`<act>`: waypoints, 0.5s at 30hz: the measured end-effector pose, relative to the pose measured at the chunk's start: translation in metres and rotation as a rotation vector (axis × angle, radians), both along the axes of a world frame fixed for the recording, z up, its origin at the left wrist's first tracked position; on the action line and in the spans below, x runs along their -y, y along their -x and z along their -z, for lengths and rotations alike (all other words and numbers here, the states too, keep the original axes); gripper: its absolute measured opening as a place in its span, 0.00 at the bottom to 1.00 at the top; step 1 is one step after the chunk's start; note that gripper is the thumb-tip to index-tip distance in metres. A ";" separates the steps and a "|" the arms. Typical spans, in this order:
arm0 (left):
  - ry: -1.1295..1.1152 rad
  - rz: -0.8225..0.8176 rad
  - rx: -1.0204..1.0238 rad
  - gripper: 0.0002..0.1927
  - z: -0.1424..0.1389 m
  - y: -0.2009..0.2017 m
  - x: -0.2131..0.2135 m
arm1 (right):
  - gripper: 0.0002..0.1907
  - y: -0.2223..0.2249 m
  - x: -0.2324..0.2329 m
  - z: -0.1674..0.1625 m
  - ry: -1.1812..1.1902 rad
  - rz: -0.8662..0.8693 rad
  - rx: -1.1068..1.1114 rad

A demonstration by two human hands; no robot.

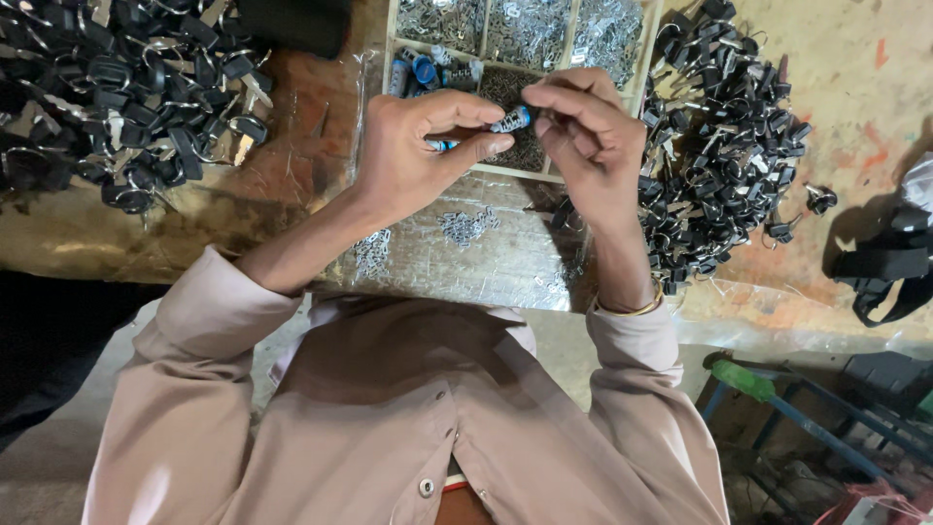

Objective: The person sits at a workbench assembling small padlock components. They hold a lock body, insert small metal pins and springs into it by hand, press the parts into place, and place the assembled lock into a compartmented tray with other finished locks.

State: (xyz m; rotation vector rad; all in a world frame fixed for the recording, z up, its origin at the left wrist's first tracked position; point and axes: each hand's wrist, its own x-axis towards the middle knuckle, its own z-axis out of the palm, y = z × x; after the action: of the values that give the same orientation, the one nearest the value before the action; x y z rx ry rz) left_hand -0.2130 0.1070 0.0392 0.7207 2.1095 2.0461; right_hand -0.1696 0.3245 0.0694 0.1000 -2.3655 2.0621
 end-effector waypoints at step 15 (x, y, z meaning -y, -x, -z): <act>-0.018 -0.007 -0.026 0.12 0.003 0.001 -0.001 | 0.07 0.000 -0.011 0.004 -0.805 0.088 -0.339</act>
State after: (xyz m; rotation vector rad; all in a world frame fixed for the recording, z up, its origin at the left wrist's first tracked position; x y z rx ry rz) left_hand -0.2136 0.1078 0.0362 0.7476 2.1123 2.0734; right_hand -0.1699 0.3352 0.0656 0.3024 -2.7135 0.8536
